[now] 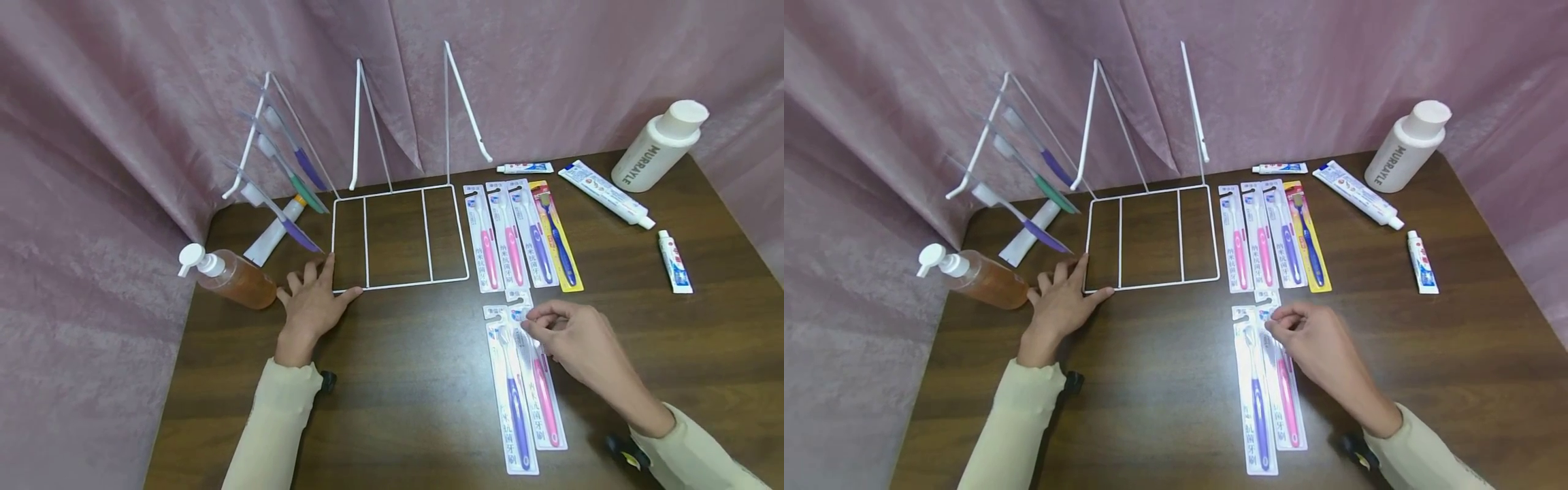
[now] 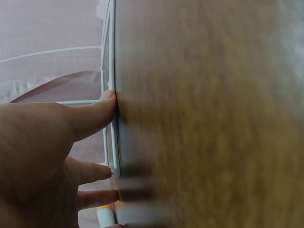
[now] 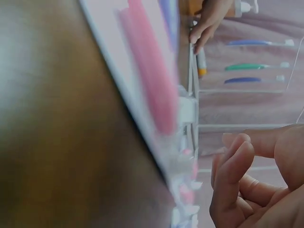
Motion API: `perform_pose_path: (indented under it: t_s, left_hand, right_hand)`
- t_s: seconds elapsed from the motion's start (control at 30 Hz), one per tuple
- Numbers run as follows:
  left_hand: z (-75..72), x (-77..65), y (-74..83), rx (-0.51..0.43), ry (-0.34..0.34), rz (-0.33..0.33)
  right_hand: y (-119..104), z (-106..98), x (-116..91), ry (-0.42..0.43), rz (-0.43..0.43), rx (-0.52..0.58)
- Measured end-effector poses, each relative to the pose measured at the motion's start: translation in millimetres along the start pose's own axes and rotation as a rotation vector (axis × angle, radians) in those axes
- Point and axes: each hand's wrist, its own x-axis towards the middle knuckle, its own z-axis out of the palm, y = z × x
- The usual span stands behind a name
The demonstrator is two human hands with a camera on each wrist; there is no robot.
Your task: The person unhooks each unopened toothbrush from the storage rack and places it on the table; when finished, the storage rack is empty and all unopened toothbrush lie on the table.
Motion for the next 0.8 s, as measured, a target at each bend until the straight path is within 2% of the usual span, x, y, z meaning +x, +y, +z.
perform_pose_path:
  t_s: [0.17, 0.33, 0.57, 0.8]
  left_hand:
    - [0.2, -0.6, -0.6, -0.01, 0.009, 0.002]
    - [0.0, -0.1, 0.6, -0.014, 0.014, 0.005]
    - [-0.3, -1.3, 1.0, -0.015, 0.005, 0.0]
    - [-1.9, -0.8, 0.9, -0.002, 0.006, 0.003]
  right_hand:
    - [-38, 4, 19, 0.001, -0.109, -0.003]
    - [-85, 14, 40, 0.015, -0.223, 0.065]
    - [-154, 38, 67, 0.039, -0.396, 0.171]
    - [-216, 66, 83, 0.038, -0.516, 0.162]
